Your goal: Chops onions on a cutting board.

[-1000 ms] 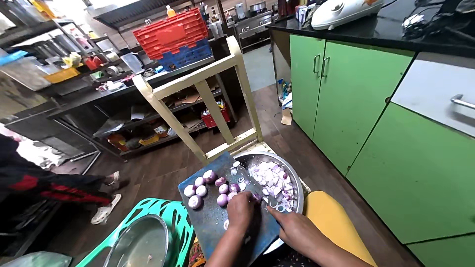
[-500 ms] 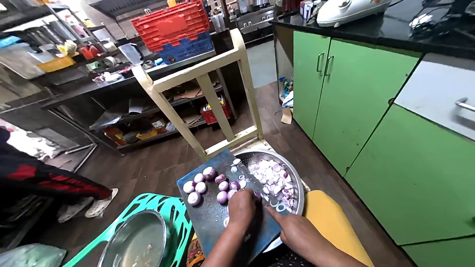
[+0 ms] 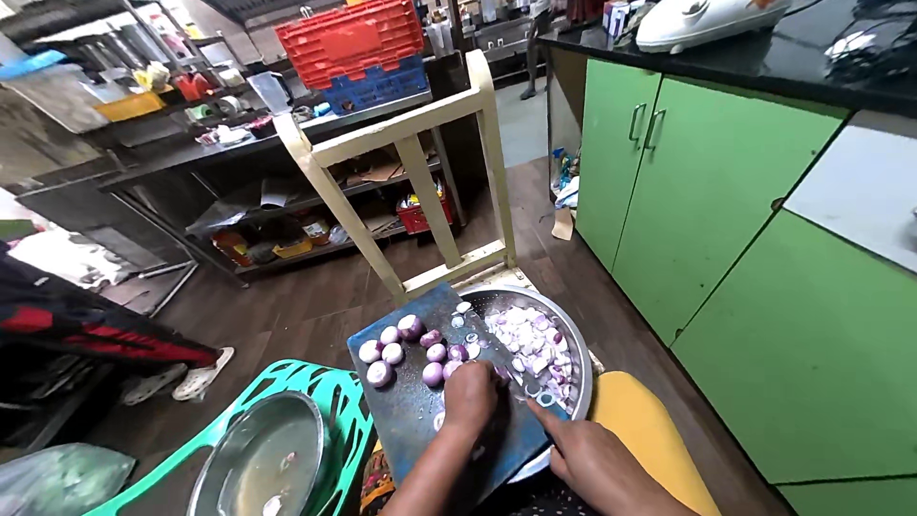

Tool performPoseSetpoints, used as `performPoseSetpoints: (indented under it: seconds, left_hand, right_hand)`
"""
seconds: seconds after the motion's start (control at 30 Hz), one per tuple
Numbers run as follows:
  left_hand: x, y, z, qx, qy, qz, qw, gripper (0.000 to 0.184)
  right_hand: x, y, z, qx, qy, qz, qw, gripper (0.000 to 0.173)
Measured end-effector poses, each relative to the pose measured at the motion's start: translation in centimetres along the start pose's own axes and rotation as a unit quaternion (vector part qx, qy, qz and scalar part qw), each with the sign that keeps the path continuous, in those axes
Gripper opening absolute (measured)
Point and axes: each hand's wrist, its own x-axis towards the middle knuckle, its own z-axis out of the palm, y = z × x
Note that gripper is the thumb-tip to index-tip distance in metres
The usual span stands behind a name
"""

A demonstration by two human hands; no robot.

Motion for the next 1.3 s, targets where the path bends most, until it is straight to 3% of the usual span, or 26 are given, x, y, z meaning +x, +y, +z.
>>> performPoseSetpoints:
  seconds: [0.13,0.3,0.47,0.63,0.8,1.03,1.13,1.3]
  left_hand:
    - [-0.2,0.3,0.0,0.001,-0.005,-0.002,1.0,0.018]
    - [-0.1,0.1,-0.3,-0.018,-0.007,-0.009,1.0,0.02]
    - [-0.4,0.3,0.3,-0.009,-0.001,-0.008,1.0,0.018]
    - [-0.3,0.1,-0.1,-0.019,-0.003,-0.011,1.0,0.02]
    - [-0.3,0.4,0.4,-0.011,0.002,-0.008,1.0,0.017]
    - [-0.1,0.0,0.0,-0.013,-0.001,-0.009,1.0,0.018]
    - [-0.3,0.3,0.4,-0.007,0.001,-0.01,1.0,0.017]
    - [-0.2,0.2,0.0,-0.014,-0.002,-0.01,1.0,0.019]
  right_hand:
    - [2.4,-0.3,0.7,-0.003,-0.018,0.007,1.0,0.071]
    - [-0.2,0.2,-0.1,-0.001,-0.02,0.012,1.0,0.073]
    - [2.6,-0.3,0.5,0.012,-0.016,0.001,1.0,0.07]
    - [-0.5,0.4,0.1,0.004,-0.02,0.013,1.0,0.074]
    - [2.4,-0.2,0.4,0.011,-0.013,0.0,1.0,0.069]
    - [0.5,0.0,-0.3,0.011,0.009,-0.011,1.0,0.068]
    - [2.1,-0.3,0.6,0.006,-0.02,0.006,1.0,0.071]
    - [-0.2,0.4,0.2,0.012,-0.023,0.007,1.0,0.073]
